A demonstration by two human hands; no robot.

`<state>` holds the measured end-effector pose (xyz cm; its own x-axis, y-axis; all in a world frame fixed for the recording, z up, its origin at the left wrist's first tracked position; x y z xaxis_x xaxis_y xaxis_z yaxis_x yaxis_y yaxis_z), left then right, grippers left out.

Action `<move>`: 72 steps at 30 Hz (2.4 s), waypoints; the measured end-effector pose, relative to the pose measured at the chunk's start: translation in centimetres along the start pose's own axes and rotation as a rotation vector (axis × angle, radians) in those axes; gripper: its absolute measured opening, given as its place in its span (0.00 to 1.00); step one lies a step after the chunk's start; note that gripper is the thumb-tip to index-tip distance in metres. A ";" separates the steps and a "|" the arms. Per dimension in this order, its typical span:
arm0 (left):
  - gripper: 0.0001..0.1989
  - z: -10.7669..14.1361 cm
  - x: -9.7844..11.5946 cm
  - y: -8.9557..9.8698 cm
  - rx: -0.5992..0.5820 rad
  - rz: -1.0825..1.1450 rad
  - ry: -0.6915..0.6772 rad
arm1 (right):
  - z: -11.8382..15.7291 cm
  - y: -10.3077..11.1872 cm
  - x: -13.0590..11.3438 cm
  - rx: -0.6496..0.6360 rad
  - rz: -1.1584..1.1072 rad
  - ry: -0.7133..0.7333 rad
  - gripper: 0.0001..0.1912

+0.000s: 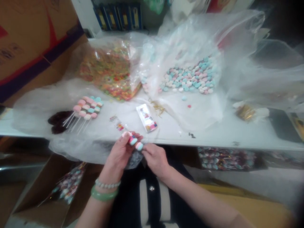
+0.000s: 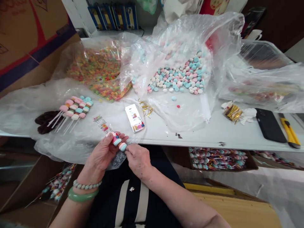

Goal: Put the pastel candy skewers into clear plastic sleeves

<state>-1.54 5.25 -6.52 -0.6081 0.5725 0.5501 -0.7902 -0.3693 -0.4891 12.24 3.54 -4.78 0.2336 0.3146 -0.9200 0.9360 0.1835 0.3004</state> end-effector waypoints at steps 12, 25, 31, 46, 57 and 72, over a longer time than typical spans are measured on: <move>0.07 -0.5 0.0 1.1 0.082 0.061 0.073 | 1.3 -3.3 3.3 -0.017 -1.020 -0.719 0.07; 0.17 0.1 0.3 1.3 0.203 0.050 0.104 | 2.5 -4.7 3.6 -0.163 -1.302 -0.877 0.03; 0.14 -0.3 -0.2 2.3 0.183 0.064 0.164 | 3.2 -5.0 3.5 -0.222 -1.482 -1.039 0.10; 0.07 0.0 0.2 1.1 0.166 -0.002 0.001 | 0.5 -1.0 2.5 -0.017 -0.417 -0.342 0.06; 0.13 -0.1 -1.3 0.5 0.067 -0.012 -0.030 | 0.4 -0.5 -2.0 -0.087 0.440 0.230 0.13; 0.14 -0.6 0.9 -0.4 -0.016 0.129 0.105 | 0.7 -2.2 2.6 0.032 -0.799 -0.568 0.09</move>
<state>-1.76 6.34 -6.26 -0.6926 0.5948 0.4082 -0.7039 -0.4335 -0.5626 11.04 3.28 -8.03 -0.3876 -0.3872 -0.8366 0.8786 0.1194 -0.4623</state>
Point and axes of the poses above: each hand's wrist, its own z-axis away from the middle knuckle, its own y-axis out of the back of the hand, x = y × z, the point moved 9 cm from there along -z, towards the middle knuckle, and after that the axes turned 14 degrees about y, right-handed, at the moved point
